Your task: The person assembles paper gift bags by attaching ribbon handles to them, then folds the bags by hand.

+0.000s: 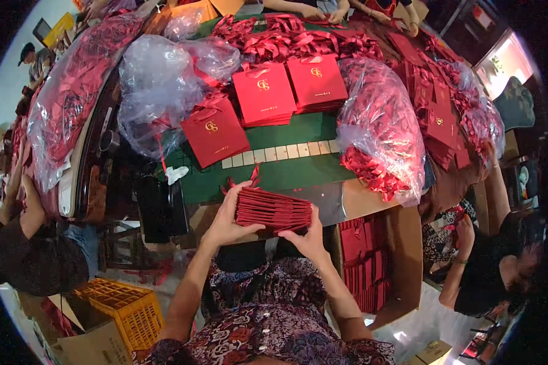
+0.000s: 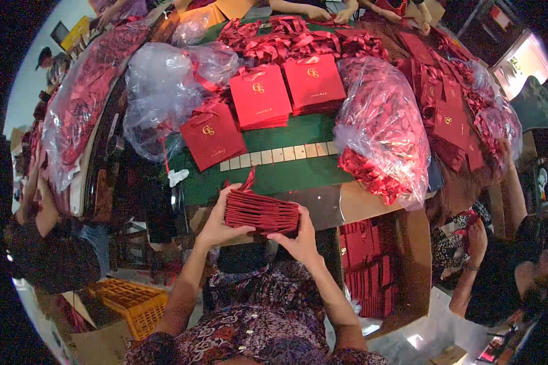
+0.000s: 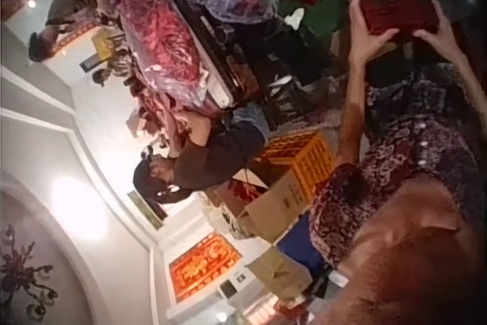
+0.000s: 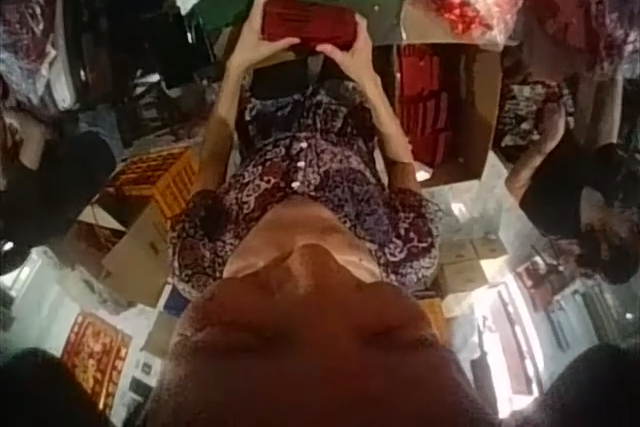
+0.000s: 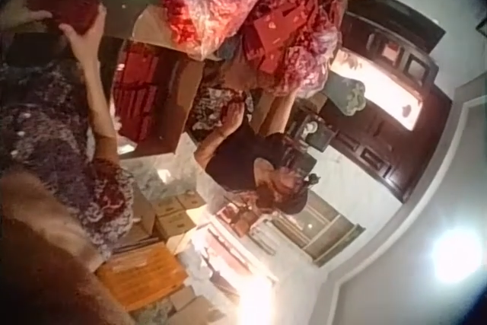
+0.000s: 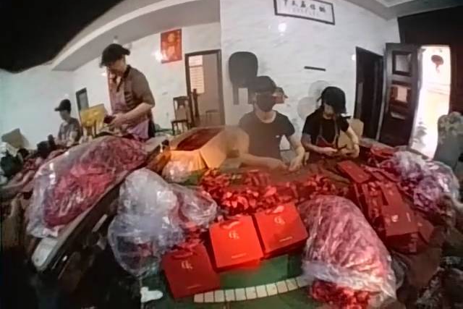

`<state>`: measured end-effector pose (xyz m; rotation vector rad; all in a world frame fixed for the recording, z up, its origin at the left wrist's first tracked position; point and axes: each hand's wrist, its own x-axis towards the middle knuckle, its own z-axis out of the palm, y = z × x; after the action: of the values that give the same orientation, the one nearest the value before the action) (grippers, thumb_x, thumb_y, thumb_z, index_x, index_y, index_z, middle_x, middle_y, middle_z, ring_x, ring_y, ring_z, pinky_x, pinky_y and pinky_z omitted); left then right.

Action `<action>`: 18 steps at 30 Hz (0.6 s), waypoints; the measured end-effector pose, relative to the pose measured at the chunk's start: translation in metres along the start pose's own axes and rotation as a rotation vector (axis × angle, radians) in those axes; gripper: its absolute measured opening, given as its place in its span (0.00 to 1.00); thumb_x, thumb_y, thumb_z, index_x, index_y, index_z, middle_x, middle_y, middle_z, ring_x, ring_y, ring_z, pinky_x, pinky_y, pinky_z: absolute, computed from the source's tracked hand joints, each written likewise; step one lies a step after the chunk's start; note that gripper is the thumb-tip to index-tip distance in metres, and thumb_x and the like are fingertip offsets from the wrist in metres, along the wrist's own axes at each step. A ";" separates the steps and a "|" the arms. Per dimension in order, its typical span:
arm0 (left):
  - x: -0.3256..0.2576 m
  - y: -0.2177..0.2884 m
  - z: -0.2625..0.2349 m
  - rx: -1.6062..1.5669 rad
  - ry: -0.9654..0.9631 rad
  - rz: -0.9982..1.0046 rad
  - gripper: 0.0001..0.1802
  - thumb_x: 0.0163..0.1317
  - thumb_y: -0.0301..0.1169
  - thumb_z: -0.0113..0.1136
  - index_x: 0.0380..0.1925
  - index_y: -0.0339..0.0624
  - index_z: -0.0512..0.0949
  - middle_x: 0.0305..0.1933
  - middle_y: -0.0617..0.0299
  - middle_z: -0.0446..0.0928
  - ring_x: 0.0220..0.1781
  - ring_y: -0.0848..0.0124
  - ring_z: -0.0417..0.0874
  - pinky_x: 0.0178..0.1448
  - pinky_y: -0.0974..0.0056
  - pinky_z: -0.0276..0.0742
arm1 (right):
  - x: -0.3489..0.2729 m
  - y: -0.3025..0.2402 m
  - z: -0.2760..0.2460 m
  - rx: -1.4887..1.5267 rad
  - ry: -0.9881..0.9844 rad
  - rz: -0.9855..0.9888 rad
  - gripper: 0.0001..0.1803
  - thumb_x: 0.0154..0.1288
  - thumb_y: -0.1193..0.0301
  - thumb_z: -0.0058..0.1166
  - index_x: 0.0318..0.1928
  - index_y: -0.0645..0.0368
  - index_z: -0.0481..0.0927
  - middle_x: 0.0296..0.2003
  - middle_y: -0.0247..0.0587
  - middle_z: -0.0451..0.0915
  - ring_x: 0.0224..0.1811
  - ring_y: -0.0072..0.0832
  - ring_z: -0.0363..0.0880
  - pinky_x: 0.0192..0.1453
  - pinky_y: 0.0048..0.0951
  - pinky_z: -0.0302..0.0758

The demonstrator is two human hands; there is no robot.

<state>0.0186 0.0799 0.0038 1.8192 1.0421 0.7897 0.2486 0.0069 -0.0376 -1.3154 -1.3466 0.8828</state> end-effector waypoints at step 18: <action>-0.007 0.001 0.007 0.166 0.204 0.266 0.39 0.38 0.32 0.80 0.52 0.39 0.70 0.52 0.51 0.73 0.54 0.55 0.77 0.61 0.54 0.72 | 0.005 0.016 0.013 0.006 0.037 -0.195 0.30 0.57 0.65 0.69 0.52 0.64 0.65 0.46 0.51 0.75 0.47 0.42 0.79 0.51 0.36 0.75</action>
<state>0.0211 0.0708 0.0011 2.0818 1.0305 1.0944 0.2407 0.0160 -0.0548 -1.1672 -1.4150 0.7251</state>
